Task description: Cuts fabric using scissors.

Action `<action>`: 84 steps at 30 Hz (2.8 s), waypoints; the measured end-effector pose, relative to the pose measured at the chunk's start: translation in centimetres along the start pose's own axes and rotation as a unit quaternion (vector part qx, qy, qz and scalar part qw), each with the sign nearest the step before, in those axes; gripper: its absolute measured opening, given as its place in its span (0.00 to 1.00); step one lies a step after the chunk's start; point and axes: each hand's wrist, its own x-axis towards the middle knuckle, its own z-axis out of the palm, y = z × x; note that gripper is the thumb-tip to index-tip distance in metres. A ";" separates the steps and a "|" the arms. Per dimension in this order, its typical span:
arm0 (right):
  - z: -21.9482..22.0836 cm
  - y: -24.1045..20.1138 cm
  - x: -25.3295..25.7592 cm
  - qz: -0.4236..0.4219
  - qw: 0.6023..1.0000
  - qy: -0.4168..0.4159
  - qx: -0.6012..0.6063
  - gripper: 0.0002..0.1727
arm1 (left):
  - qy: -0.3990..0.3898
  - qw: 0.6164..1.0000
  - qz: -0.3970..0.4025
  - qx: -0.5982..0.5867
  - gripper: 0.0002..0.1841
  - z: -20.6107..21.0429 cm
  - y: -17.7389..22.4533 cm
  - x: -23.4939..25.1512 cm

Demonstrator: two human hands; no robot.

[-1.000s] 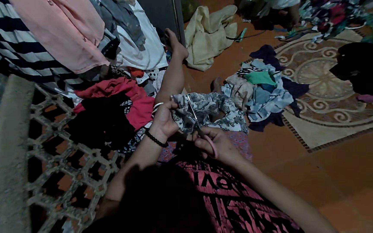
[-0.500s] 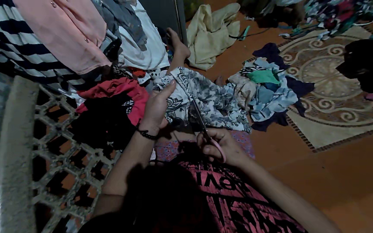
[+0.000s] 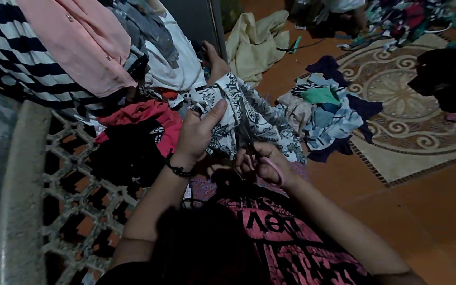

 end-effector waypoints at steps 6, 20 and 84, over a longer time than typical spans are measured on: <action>0.2 -0.5 0.4 0.006 0.999 0.020 -0.032 0.27 | 0.003 0.999 0.027 0.029 0.09 0.0 -0.2 0.0; 0.7 -0.8 -0.5 0.043 0.997 0.056 -0.021 0.20 | 0.015 0.992 0.090 0.082 0.11 0.0 -1.5 -0.1; -0.4 0.3 -2.2 0.035 0.999 -0.028 -0.021 0.24 | -0.149 0.988 0.034 -0.021 0.23 -2.7 -1.7 -0.5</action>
